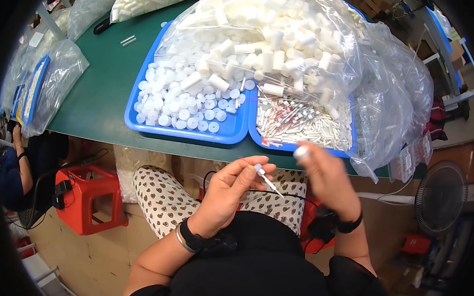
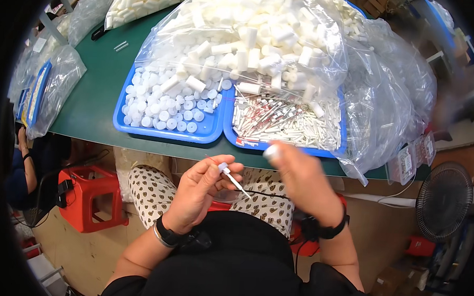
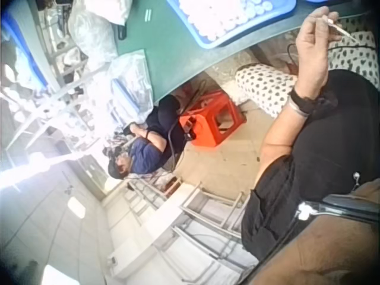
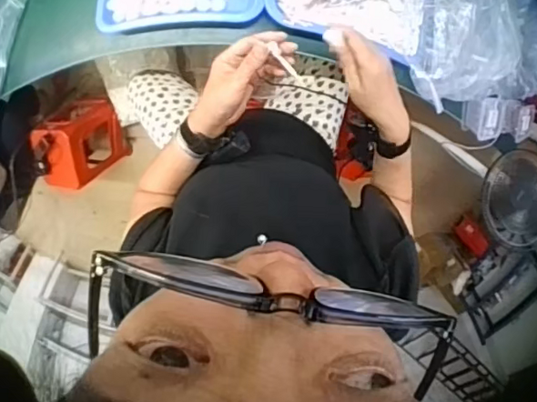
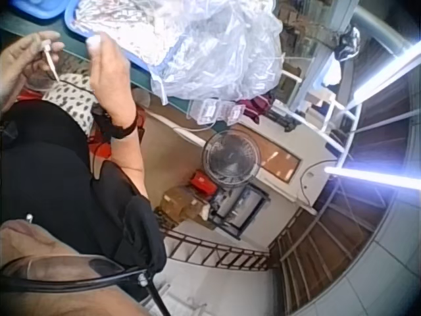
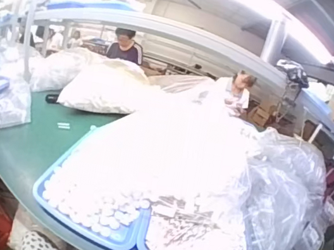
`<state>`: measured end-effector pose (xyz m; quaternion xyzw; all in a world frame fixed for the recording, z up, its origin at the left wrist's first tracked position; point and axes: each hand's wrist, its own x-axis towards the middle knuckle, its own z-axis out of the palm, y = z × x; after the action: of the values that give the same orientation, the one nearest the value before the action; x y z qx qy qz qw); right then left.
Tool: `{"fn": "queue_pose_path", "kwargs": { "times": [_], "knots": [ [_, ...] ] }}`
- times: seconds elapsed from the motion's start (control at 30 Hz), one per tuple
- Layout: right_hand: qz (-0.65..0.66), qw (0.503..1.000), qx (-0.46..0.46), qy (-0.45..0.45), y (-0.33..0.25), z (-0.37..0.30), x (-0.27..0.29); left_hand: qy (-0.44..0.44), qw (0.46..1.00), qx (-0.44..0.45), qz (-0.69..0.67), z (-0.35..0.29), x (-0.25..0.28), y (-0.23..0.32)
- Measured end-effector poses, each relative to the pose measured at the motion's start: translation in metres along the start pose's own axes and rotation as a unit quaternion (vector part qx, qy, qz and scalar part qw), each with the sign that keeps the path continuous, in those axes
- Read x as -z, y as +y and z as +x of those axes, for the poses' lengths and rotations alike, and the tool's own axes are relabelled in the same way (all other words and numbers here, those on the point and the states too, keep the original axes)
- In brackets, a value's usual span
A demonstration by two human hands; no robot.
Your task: The person sits at a green table and repeatedly picks up small white plastic discs and cylindrical foam pieces. They insert the foam pieces into the discs by hand, creating small assembled units. The person places the finished items into a blue tray on the table.
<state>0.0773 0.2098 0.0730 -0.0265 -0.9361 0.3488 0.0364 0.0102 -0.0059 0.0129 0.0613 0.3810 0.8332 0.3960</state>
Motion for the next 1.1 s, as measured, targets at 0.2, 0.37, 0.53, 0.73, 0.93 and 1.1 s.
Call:
{"fn": "queue_pose_path", "kwargs": {
  "times": [0.2, 0.37, 0.53, 0.73, 0.93, 1.1],
  "knots": [
    [0.252, 0.963, -0.049, -0.081, -0.012, -0.001, -0.033, -0.008, 0.996, -0.048, 0.079, -0.002, 0.002, -0.003],
    [0.426, 0.867, -0.217, -0.142, -0.007, 0.004, -0.029, -0.003, 0.99, -0.042, 0.132, -0.006, 0.01, -0.003],
    [0.391, 0.885, -0.216, -0.135, -0.008, 0.002, -0.043, 0.003, 0.986, -0.046, 0.162, -0.007, 0.016, -0.005],
    [0.088, 0.991, 0.045, -0.087, -0.006, 0.001, -0.053, 0.026, 0.987, 0.04, 0.153, -0.005, 0.029, -0.004],
    [0.198, 0.968, -0.049, -0.146, -0.01, 0.0, -0.056, 0.041, 0.995, 0.087, 0.034, -0.004, 0.032, -0.013],
    [0.452, 0.846, -0.212, -0.188, -0.006, 0.002, -0.056, 0.043, 0.995, 0.086, 0.005, -0.002, 0.027, -0.017]
  ]
}}
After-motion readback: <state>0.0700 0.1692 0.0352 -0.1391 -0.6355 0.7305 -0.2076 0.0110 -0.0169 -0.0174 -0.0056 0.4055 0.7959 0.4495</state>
